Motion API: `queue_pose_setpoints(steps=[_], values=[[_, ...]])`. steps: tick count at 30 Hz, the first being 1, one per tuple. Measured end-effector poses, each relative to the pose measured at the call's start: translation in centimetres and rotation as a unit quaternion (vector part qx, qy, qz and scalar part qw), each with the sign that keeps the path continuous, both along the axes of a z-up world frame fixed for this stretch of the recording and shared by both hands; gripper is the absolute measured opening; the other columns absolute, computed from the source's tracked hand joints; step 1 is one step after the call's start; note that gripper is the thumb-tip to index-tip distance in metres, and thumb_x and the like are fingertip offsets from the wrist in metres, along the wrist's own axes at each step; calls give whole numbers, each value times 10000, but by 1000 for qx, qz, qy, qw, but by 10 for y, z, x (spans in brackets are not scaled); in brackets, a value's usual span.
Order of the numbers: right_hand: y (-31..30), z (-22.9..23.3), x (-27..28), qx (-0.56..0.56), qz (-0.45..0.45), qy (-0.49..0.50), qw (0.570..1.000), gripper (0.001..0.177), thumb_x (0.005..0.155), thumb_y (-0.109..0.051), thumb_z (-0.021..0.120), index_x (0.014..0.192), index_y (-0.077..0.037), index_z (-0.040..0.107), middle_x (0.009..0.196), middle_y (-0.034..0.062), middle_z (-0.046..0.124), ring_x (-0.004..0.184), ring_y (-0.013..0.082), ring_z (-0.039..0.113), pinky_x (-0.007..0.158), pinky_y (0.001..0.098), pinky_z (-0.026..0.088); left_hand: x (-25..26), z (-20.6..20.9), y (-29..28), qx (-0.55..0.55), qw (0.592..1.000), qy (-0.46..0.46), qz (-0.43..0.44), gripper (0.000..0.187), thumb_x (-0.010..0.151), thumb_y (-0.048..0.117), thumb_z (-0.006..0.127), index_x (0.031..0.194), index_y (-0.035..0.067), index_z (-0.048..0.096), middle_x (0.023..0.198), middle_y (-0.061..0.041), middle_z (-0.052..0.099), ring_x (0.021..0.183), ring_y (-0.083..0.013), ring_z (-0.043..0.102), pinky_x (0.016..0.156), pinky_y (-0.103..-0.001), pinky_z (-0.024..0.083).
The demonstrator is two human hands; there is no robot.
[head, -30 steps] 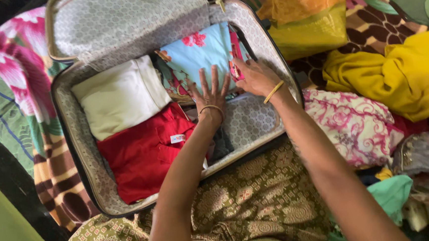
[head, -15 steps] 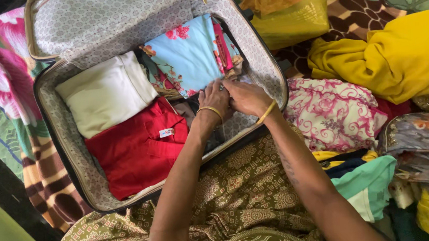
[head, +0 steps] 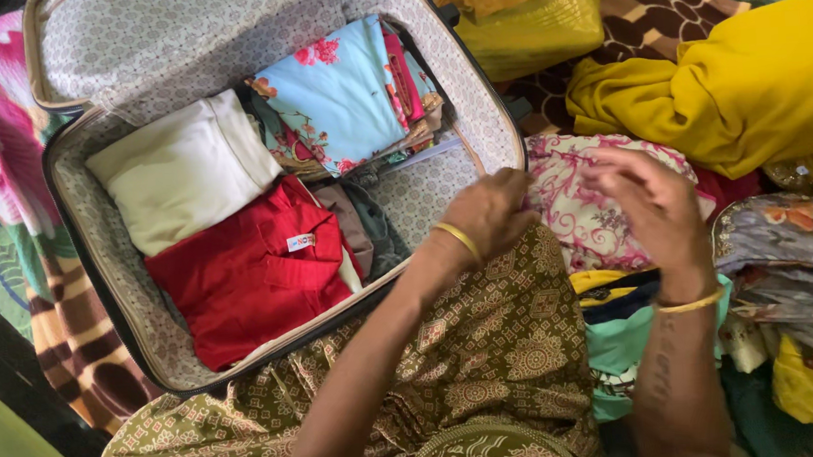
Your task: The person folds various garments and places them into an open suitcase. They handle a green patterned cloth, a beige top, a light blue floral top, a mint green top, and a yellow top, arranging them neatly inside the luggage.
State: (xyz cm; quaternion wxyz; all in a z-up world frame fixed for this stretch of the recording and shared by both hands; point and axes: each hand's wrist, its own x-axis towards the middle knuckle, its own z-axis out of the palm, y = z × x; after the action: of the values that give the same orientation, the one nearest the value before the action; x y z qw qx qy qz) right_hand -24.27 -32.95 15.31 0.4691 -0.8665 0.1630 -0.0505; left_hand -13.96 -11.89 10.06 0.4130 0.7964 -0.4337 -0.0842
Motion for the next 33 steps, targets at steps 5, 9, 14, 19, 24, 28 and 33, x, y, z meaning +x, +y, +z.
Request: queue_pose_setpoints(steps=[5,9,14,19,24,28,33], values=[[-54,-33,-52,91,-115,45,988,370,1023,-188,629,1367,-52,642,1197,110,734,1046,151,712,920,272,557,-34,0,-23,32,997,-46,58,387,848,183,705,1162,-29,627,1352,-311,539,1264,-463,522,1076,-558,440],[-85,-63,-109,-24,-111,119,986,386,996,-190,678,1345,-26,674,1172,141,751,1081,218,682,949,352,517,-53,-14,-29,56,980,-180,58,243,851,104,650,1079,20,658,1367,-228,576,1401,-494,455,1190,-606,330],[-111,-93,-166,-122,-70,157,977,572,874,-186,727,1424,-63,629,1262,181,712,1146,278,667,963,399,512,-75,-37,-44,73,983,-165,-37,269,869,70,619,1130,21,660,1239,-177,650,1257,-338,607,1251,-575,325],[-121,-116,-195,-111,-103,74,986,804,781,-253,785,1486,-34,468,1427,214,561,1253,278,581,904,387,503,-112,-57,-72,116,976,43,-178,236,926,107,618,1153,59,656,1187,-151,660,1166,-337,650,1040,-492,506],[-126,-116,-217,-181,-149,167,958,744,778,-226,862,1439,-33,583,1296,204,689,1155,320,664,976,419,523,-147,-68,-105,127,969,124,-172,709,795,327,789,1351,23,469,1286,-229,554,1183,-434,570,996,-539,488],[-124,-122,-231,63,-202,181,960,782,738,-219,844,1441,-57,542,1268,170,688,1081,270,677,907,384,528,-165,-78,-118,251,946,122,-164,932,698,474,864,1386,36,413,1345,-227,519,1258,-459,536,1012,-552,494],[-78,-128,-238,-245,-239,38,939,421,911,-190,813,1241,-36,602,1091,126,656,993,270,641,879,415,537,-172,-101,-129,264,954,102,-98,1006,719,522,848,1423,-11,365,1342,-271,501,1166,-471,593,957,-542,523]])
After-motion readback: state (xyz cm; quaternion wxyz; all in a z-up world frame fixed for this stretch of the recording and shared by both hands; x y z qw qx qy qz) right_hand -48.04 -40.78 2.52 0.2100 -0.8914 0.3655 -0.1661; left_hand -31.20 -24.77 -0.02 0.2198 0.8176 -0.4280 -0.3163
